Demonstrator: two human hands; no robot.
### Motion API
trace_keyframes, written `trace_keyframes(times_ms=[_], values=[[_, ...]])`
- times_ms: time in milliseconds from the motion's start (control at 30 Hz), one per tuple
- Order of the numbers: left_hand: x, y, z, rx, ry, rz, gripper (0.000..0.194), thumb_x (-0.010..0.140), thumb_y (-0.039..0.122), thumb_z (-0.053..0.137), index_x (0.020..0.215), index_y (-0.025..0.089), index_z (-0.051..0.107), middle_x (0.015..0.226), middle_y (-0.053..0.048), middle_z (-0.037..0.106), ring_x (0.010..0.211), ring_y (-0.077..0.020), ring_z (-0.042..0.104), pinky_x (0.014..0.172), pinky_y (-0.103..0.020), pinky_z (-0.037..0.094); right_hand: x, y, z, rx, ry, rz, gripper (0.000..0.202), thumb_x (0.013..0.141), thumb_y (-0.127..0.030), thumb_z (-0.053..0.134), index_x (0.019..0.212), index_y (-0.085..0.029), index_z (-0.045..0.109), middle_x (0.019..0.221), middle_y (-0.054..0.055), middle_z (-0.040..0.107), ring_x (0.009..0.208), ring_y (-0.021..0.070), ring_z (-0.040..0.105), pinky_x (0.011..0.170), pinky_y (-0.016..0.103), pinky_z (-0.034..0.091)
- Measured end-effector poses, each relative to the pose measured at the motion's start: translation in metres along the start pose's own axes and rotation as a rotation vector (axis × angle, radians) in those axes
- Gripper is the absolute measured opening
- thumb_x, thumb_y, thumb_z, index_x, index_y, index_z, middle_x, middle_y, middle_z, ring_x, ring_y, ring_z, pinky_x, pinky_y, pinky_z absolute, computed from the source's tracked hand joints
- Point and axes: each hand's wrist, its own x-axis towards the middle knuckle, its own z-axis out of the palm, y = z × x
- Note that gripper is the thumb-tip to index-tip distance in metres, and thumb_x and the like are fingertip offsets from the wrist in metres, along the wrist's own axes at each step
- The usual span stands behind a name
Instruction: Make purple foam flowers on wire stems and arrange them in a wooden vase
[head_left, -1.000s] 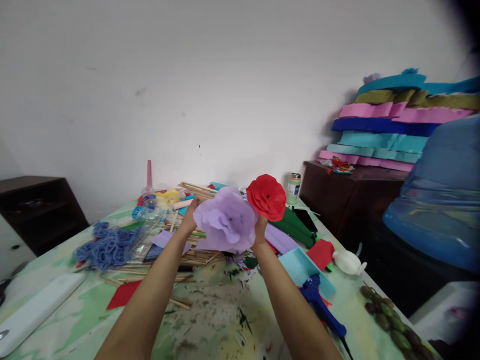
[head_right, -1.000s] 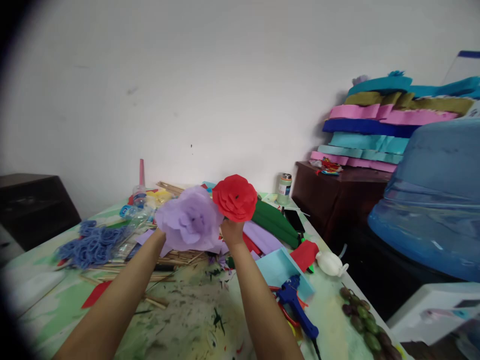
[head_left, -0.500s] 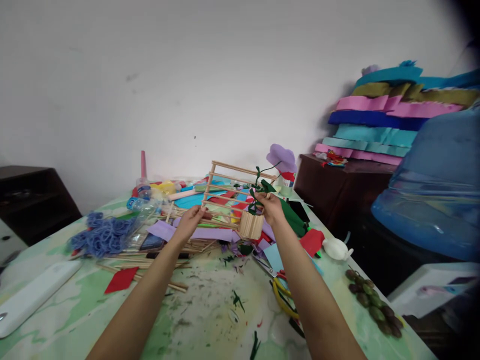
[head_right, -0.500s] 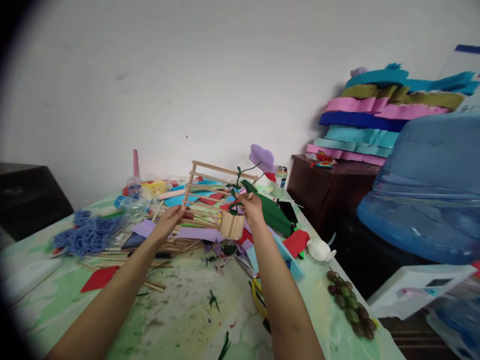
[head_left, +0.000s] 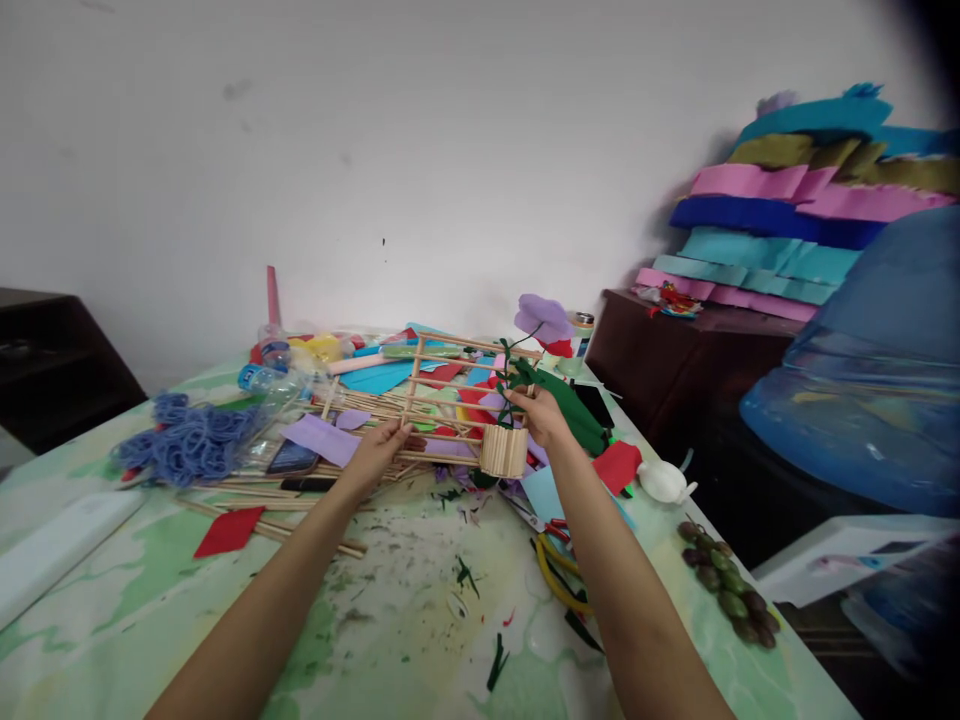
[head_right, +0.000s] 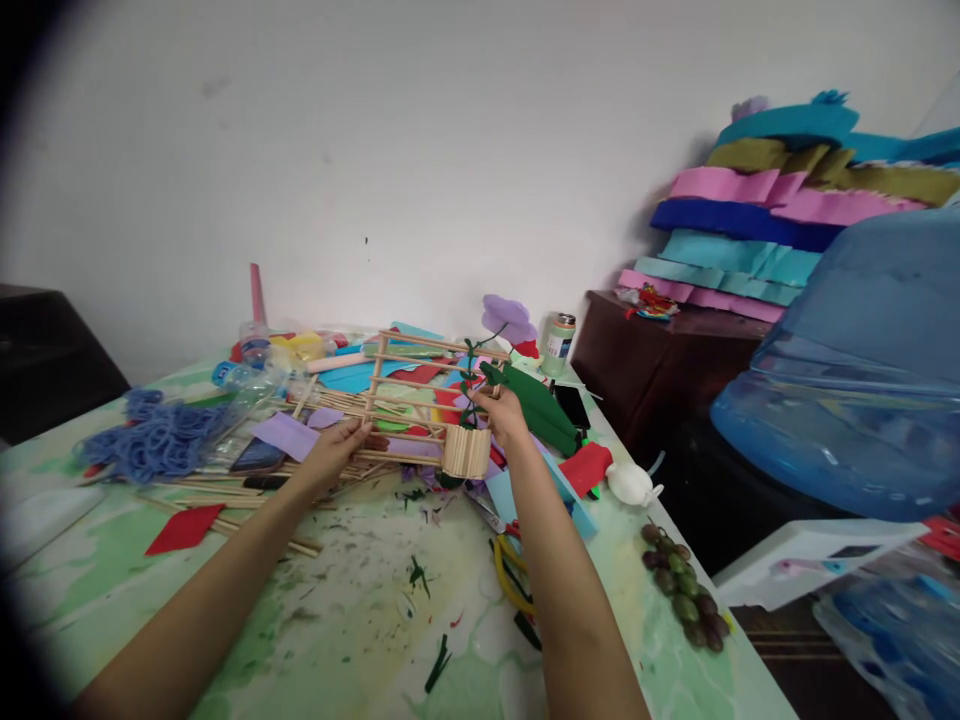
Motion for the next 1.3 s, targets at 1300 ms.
trace_keyframes(times_ms=[1300], values=[[0.062, -0.018, -0.040, 0.004, 0.036, -0.044, 0.047, 0.056, 0.052, 0.073, 0.083, 0.013, 0.066, 0.089, -0.011, 0.070, 0.094, -0.0279, 0.061, 0.078, -0.034, 0.045, 0.023, 0.014, 0.037, -0.110, 0.010, -0.310, 0.028, 0.061, -0.037, 0.073, 0.070, -0.017, 0.056, 0.065, 0.000, 0.060, 0.064, 0.0157, 0.058, 0.058, 0.027, 0.045]])
